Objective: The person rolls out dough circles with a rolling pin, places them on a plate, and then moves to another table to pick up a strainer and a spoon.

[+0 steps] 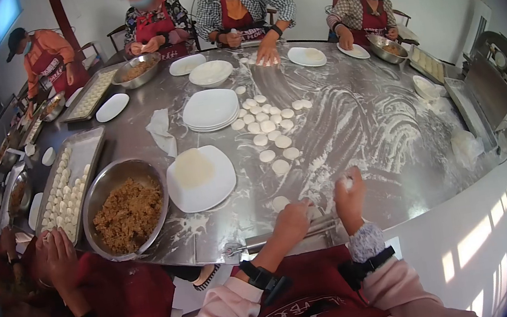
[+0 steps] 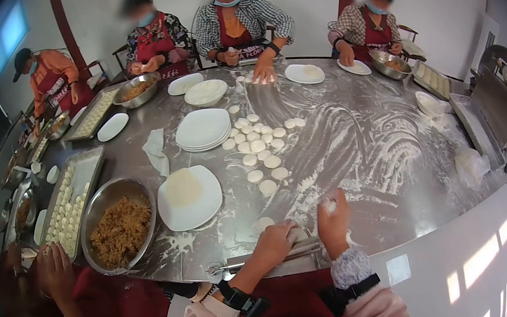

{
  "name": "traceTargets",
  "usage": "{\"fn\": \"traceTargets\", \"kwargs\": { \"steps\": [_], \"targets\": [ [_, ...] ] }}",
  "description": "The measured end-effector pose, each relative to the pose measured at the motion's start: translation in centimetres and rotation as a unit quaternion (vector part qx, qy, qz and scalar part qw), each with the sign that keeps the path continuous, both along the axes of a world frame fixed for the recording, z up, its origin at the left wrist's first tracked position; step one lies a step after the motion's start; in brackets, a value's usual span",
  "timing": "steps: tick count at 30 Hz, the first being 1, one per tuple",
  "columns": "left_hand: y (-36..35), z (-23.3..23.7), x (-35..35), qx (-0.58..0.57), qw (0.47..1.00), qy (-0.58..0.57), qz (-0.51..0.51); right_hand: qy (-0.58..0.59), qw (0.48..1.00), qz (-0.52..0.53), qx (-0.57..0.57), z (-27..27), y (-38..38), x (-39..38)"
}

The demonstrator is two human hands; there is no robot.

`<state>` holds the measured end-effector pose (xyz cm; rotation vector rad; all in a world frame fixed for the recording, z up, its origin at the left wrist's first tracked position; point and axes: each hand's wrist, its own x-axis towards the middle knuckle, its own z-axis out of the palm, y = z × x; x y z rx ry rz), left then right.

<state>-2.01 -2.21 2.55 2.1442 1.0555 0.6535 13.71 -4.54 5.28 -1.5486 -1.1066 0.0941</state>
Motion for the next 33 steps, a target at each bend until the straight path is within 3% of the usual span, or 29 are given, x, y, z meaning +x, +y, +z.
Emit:
{"fn": "traceTargets", "kwargs": {
  "steps": [3, 5, 7, 9, 10, 13, 14, 16, 19, 25, 27, 29, 33],
  "targets": [
    [0.3, 1.3, -2.1, -0.008, 0.999, 0.024, -0.034, 0.074, 0.997, 0.018, -0.019, -0.9, -2.5, 0.5],
    [1.2, 2.8, -4.2, -0.024, 0.999, -0.029, -0.015, 0.098, 0.995, 0.014, -0.018, -0.7, -3.2, 0.2],
    [2.4, 4.9, -7.3, -0.006, 0.986, -0.083, 0.143, 0.022, 1.000, 0.017, -0.007, 0.4, -3.0, 0.1],
    [5.4, 3.7, -10.9, 0.056, 0.936, -0.199, 0.286, 0.016, 1.000, 0.010, 0.003, 0.6, -2.1, 0.0],
    [6.1, 3.8, -12.2, 0.159, 0.911, -0.113, 0.363, 0.007, 1.000, 0.007, 0.013, 0.5, -1.8, -0.1],
    [5.1, 5.0, -12.0, 0.133, 0.944, -0.072, 0.292, 0.054, 0.998, 0.016, -0.006, 0.2, -1.0, 0.0],
    [4.6, 5.4, -10.6, 0.030, 0.973, -0.063, 0.222, 0.052, 0.999, 0.015, 0.003, 0.1, -0.9, 0.0],
    [4.0, 3.5, -8.0, 0.050, 0.996, -0.017, 0.069, 0.049, 0.999, 0.016, -0.005, 0.3, -0.9, 0.0],
    [3.0, 1.9, -4.5, 0.113, 0.991, 0.072, 0.003, 0.023, 1.000, 0.013, 0.006, 0.7, -1.3, -0.1],
    [2.7, 1.6, -6.4, 0.093, 0.983, 0.150, 0.054, 0.038, 0.999, 0.019, 0.009, 0.6, -2.0, 0.0],
    [2.4, 2.5, -7.7, 0.108, 0.985, 0.122, 0.056, 0.022, 0.999, 0.016, 0.020, 0.9, -2.1, -0.1],
    [2.5, 2.6, -8.2, -0.034, 0.990, 0.115, 0.078, 0.023, 0.999, 0.023, 0.016, 0.9, -2.2, -0.1],
    [1.6, 1.9, -4.8, -0.028, 0.992, 0.105, 0.058, 0.044, 0.999, 0.025, 0.006, 0.9, -2.1, -0.1]
  ]
}}
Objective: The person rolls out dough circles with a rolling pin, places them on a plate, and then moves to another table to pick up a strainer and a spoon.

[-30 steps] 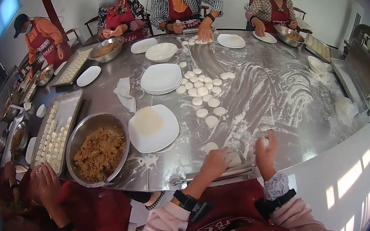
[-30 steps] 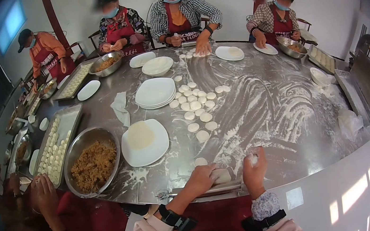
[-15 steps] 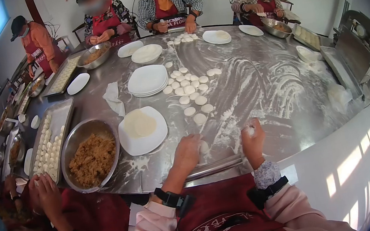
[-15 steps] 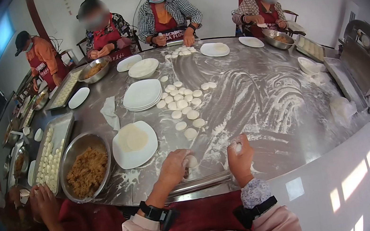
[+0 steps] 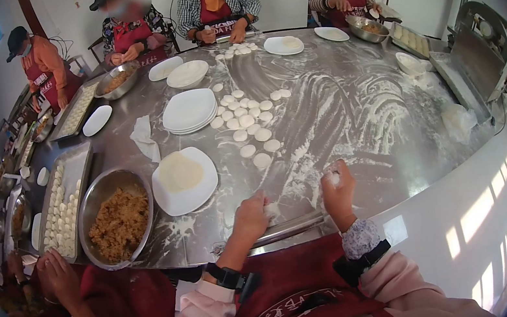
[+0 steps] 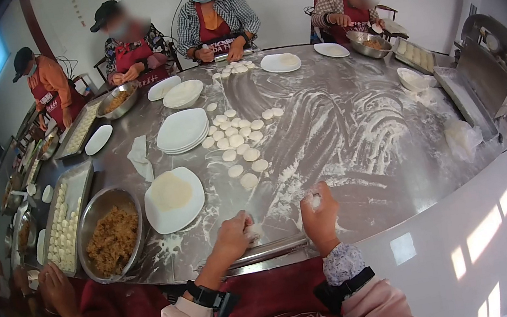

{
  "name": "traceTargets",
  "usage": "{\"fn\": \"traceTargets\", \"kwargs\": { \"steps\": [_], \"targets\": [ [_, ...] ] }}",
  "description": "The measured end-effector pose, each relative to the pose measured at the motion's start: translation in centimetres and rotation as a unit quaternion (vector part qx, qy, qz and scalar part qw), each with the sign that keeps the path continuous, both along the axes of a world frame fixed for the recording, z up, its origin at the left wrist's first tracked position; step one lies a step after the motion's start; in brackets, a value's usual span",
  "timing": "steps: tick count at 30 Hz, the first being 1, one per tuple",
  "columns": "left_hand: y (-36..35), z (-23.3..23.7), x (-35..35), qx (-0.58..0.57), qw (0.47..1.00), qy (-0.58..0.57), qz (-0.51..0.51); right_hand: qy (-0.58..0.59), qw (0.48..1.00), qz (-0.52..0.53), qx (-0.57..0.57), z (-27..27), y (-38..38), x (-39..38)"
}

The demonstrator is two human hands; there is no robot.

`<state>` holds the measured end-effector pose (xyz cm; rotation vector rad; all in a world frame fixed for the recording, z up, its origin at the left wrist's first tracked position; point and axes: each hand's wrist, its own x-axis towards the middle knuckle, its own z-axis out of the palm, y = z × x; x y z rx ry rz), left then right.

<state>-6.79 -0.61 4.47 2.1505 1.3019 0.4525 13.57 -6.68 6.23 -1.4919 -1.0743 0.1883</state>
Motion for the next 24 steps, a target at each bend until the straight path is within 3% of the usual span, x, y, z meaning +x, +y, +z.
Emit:
{"fn": "traceTargets", "kwargs": {
  "steps": [2, 6, 11, 18, 22, 24],
  "targets": [
    [-0.6, -1.2, 2.3, 0.035, 0.997, -0.052, -0.045, -0.035, 0.999, -0.003, 0.024, 0.2, -0.1, 0.0],
    [-1.8, -1.4, 4.0, 0.064, 0.996, -0.061, -0.017, -0.033, 0.999, 0.000, 0.020, -0.3, -0.2, 0.2],
    [-2.1, -0.5, 3.4, 0.044, 0.996, -0.072, -0.005, 0.043, 0.999, 0.007, -0.022, -0.8, -0.2, 0.2],
    [-1.9, -1.6, 3.9, 0.006, 0.992, -0.129, -0.009, 0.000, 1.000, 0.000, 0.003, -0.5, -0.2, -0.1],
    [-1.9, -1.7, 4.0, 0.006, 0.993, -0.115, -0.030, 0.041, 0.999, 0.006, -0.025, -1.9, 0.1, 0.8],
    [-2.1, -2.0, 3.9, 0.007, 0.990, -0.132, -0.038, -0.004, 1.000, -0.003, -0.010, -1.3, 0.0, 0.6]
  ]
}}
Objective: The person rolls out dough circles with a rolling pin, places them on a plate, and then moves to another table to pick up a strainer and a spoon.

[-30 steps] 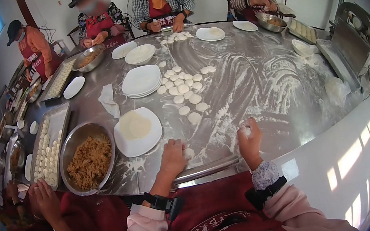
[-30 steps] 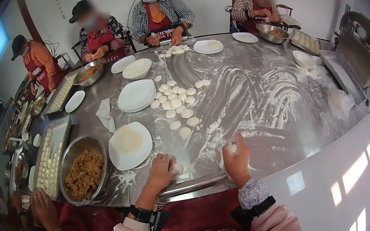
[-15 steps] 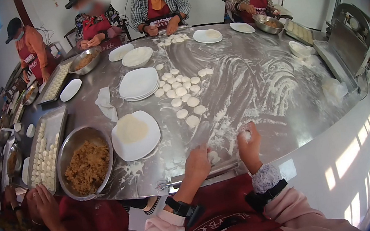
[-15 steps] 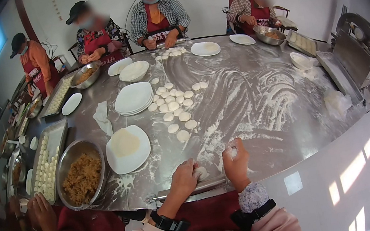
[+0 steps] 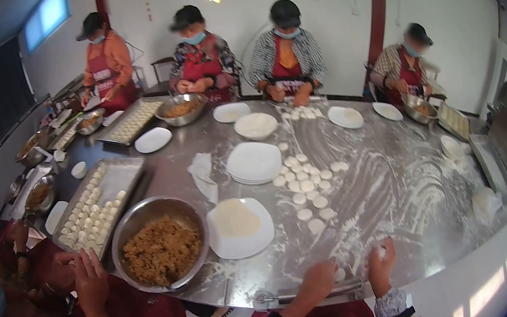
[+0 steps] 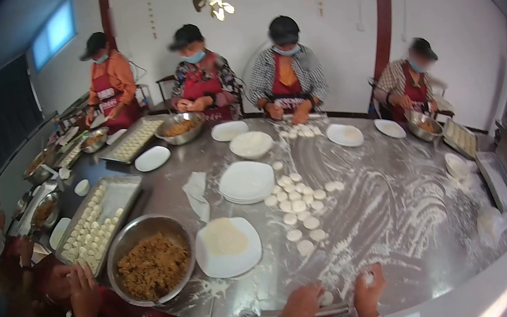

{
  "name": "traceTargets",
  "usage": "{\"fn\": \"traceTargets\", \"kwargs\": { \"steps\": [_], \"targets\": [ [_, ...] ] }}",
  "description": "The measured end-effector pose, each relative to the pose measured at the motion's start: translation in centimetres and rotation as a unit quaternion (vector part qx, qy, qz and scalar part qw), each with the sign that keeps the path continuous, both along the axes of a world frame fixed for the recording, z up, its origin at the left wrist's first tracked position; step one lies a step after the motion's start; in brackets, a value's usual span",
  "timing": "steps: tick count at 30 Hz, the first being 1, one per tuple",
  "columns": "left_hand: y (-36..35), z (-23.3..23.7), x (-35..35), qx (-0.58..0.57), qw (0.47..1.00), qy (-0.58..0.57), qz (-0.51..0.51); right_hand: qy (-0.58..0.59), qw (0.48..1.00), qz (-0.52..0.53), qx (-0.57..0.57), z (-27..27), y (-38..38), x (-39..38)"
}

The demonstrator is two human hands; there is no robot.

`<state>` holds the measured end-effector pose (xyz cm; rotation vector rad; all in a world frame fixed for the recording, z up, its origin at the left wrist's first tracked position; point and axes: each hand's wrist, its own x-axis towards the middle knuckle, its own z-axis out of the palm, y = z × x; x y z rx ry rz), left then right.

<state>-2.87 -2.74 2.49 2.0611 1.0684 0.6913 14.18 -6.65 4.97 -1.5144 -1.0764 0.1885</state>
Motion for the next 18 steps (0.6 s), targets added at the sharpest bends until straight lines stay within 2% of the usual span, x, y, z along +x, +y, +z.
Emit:
{"fn": "traceTargets", "kwargs": {
  "steps": [2, 4, 8, 10, 11, 12, 14, 15, 16, 18],
  "targets": [
    [-0.6, 0.7, 0.0, -0.007, 0.999, 0.042, -0.011, 0.042, 0.999, 0.023, 0.004, -1.6, 0.0, 0.8],
    [-1.3, -1.4, 0.6, 0.069, 0.998, -0.009, 0.007, 0.093, 0.994, 0.037, 0.034, -1.8, 0.2, 0.4],
    [-1.6, 0.2, 0.3, 0.045, 0.999, 0.029, 0.008, 0.123, 0.990, 0.072, 0.013, -4.8, 0.2, 2.5],
    [-1.8, -0.2, 0.3, 0.070, 0.997, -0.037, 0.000, 0.108, 0.992, -0.032, 0.061, -6.7, 0.5, 3.0],
    [-1.7, 0.5, 0.2, 0.040, 0.999, 0.007, -0.020, 0.127, 0.992, 0.004, -0.005, -7.8, 0.2, 4.9],
    [-1.7, 0.4, 0.3, 0.038, 0.999, 0.008, -0.013, 0.128, 0.992, 0.012, -0.007, -7.6, 0.2, 5.0],
    [-1.9, -0.1, 0.4, 0.131, 0.991, 0.020, -0.021, 0.174, 0.984, 0.031, -0.027, -7.4, 0.0, 5.2],
    [-2.1, 0.1, 0.4, 0.128, 0.991, 0.022, -0.014, 0.114, 0.993, -0.014, -0.004, -8.8, 0.5, 6.0],
    [-2.2, 0.4, 0.3, 0.147, 0.988, 0.035, -0.018, 0.116, 0.993, -0.007, -0.008, -9.4, 0.7, 6.3],
    [-2.4, 0.9, 0.2, 0.158, 0.986, 0.048, -0.017, 0.040, 0.997, -0.053, 0.027, -10.3, 0.7, 6.9]
  ]
}}
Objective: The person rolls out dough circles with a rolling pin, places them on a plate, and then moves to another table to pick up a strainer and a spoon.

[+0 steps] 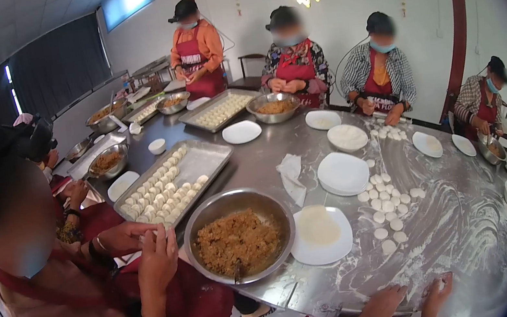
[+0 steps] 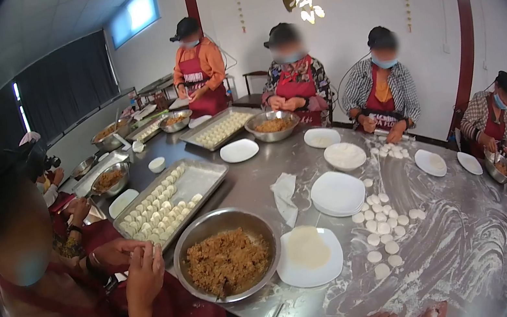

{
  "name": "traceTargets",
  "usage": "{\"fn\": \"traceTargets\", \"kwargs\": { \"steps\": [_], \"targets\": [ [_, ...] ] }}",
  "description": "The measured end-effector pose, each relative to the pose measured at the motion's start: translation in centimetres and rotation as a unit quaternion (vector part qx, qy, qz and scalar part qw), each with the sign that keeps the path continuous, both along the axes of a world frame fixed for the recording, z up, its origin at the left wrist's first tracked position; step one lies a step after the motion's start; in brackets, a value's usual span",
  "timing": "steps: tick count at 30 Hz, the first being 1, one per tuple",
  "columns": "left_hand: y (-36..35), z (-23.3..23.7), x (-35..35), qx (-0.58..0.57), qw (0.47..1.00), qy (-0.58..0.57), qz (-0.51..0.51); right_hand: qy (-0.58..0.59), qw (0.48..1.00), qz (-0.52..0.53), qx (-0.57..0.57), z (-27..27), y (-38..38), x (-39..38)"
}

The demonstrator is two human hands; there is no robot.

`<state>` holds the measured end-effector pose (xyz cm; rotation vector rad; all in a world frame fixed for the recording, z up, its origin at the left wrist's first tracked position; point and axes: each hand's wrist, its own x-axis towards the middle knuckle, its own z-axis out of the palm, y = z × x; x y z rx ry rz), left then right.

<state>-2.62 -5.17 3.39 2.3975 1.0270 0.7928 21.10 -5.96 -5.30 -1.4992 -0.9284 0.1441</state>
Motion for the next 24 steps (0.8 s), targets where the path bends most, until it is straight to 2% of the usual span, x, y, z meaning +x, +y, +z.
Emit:
{"fn": "traceTargets", "kwargs": {
  "steps": [1, 3, 4, 6, 7, 8, 11, 13, 16, 19, 24],
  "targets": [
    [-0.2, 0.3, -0.1, 0.002, 1.000, 0.001, -0.001, 0.000, 1.000, 0.006, -0.010, -0.3, -0.2, 0.5],
    [-0.3, 0.3, -0.1, 0.002, 1.000, 0.008, 0.002, -0.072, 0.997, -0.012, 0.022, -0.7, 0.3, 0.6],
    [-0.1, 0.3, -0.1, 0.007, 1.000, 0.006, 0.005, -0.067, 0.998, -0.006, 0.020, 0.5, 0.3, -0.1],
    [-0.1, 0.3, 0.1, 0.007, 1.000, 0.006, 0.013, 0.117, 0.980, 0.156, -0.044, 3.3, -0.5, -1.1],
    [0.1, 0.4, 0.2, -0.004, 1.000, 0.004, 0.005, 0.141, 0.984, 0.105, -0.015, 3.1, -0.2, -1.9],
    [0.1, 0.5, 0.1, -0.015, 1.000, 0.001, -0.004, 0.145, 0.983, 0.109, -0.019, 2.7, -0.1, -1.9],
    [-0.8, 0.6, 0.2, -0.021, 1.000, -0.013, 0.004, 0.126, 0.989, 0.073, -0.003, 1.2, -0.4, -1.0],
    [-0.8, 0.4, 0.3, -0.021, 1.000, -0.017, 0.005, 0.080, 0.996, 0.003, 0.047, 0.0, 0.1, -1.0],
    [-0.7, 0.3, 0.5, 0.000, 1.000, -0.017, 0.012, 0.126, 0.990, 0.068, -0.014, 2.1, -0.6, -1.8],
    [-0.9, 0.6, 0.5, 0.006, 1.000, -0.013, 0.015, 0.141, 0.981, 0.125, -0.054, 1.1, -0.6, -0.3],
    [0.1, 0.7, 0.2, -0.027, 0.999, -0.025, 0.004, 0.148, 0.985, 0.084, -0.008, 2.6, 0.4, -3.0]
  ]
}}
